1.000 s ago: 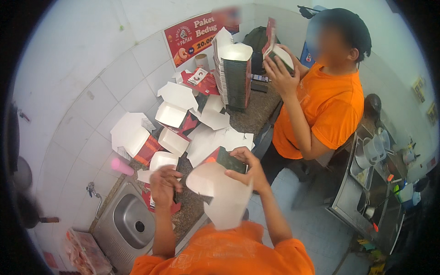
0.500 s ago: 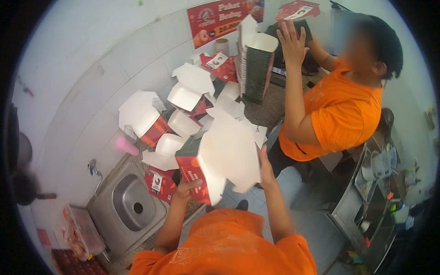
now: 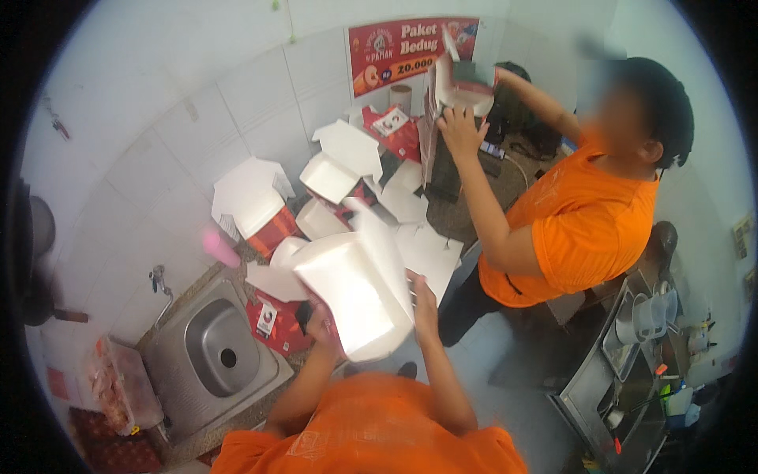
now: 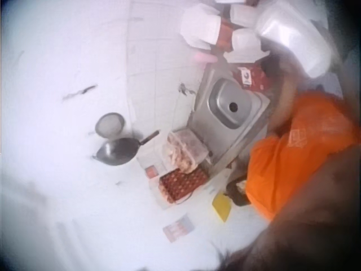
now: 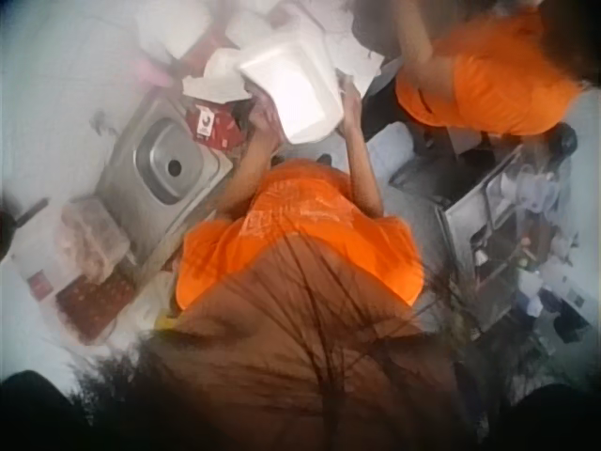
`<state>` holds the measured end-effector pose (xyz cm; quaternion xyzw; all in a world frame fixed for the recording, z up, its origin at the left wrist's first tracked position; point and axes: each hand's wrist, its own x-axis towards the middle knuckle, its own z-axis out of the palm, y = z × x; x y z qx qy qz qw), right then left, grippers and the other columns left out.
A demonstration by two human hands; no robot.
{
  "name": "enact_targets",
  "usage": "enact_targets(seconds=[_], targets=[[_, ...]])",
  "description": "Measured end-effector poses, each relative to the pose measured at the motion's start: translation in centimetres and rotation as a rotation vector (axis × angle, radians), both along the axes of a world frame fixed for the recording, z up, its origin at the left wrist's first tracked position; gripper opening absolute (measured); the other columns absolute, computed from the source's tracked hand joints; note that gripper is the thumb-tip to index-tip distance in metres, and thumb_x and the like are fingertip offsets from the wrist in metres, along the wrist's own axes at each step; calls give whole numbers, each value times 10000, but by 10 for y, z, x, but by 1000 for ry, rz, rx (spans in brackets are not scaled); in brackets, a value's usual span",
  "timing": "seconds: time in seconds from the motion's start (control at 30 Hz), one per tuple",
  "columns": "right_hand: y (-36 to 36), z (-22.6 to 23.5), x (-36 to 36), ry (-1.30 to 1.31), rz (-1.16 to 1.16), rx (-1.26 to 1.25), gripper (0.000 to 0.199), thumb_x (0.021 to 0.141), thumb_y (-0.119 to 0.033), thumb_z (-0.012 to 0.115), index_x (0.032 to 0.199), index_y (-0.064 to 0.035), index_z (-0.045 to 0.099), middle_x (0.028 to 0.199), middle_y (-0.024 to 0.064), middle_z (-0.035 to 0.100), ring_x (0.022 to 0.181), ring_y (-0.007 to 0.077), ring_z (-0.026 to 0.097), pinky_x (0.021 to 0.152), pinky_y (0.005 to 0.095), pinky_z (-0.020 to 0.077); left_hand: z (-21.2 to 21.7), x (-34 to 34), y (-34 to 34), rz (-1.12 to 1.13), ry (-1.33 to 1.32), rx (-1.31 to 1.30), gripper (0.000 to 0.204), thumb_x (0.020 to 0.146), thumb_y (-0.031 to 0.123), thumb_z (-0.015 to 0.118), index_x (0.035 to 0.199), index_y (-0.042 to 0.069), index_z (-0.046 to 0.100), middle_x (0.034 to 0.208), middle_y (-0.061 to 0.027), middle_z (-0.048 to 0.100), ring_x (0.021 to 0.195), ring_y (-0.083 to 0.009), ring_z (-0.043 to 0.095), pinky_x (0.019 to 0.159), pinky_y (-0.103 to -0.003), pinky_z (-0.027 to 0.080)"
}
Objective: The person assembles red and white cardboard food boxes by folding the flaps and interlocking the tabs. They work alongside another person in a kitchen area, handling stacks of flat-packed boxes and forming them into containers.
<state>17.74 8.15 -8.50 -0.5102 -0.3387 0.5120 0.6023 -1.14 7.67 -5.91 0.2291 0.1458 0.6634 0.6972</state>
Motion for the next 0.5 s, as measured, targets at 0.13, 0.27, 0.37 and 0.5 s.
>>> enact_targets(seconds=[0.13, 0.27, 0.37, 0.5], targets=[[-24, -3, -2, -95, -119, 208, 808, 1051, -630, 345, 1587, -29, 278, 1398, 147, 500, 1138, 219, 558, 924, 324, 490, 9, 8, 2, 136, -53, -140, 580, 1024, 519, 546, 1368, 56, 485, 1308, -96, 560, 1262, -255, 533, 1109, -462, 414], [-50, -10, -35, -268, 27, 376, 914, 972, -457, 633, 1611, -55, 119, 1479, 180, 414, 1324, 276, 462, 1094, 384, 389, -140, 13, -28, -51, 467, -265, 581, 1041, 478, 549, 1428, 61, 432, 1350, -103, 530, 1273, -233, 515, 1113, -412, 396], [-51, -1, -20, -77, 108, 347, 1016, 908, -354, 759, 1614, -54, 94, 1492, 152, 378, 1402, 263, 394, 1161, 397, 334, -122, 14, -27, -16, 1298, -87, 770, 1019, 375, 622, 1593, 27, 244, 1527, -159, 425, 1377, -269, 449, 1173, -445, 336], [-49, 8, 25, -487, 205, 314, 1026, 893, -313, 778, 1614, -41, 99, 1598, 170, 256, 1458, 285, 325, 1202, 411, 273, -24, -4, 4, -82, 460, -161, 1007, 898, 131, 761, 1645, 96, 87, 1543, -125, 417, 1360, -237, 474, 1140, -402, 398]])
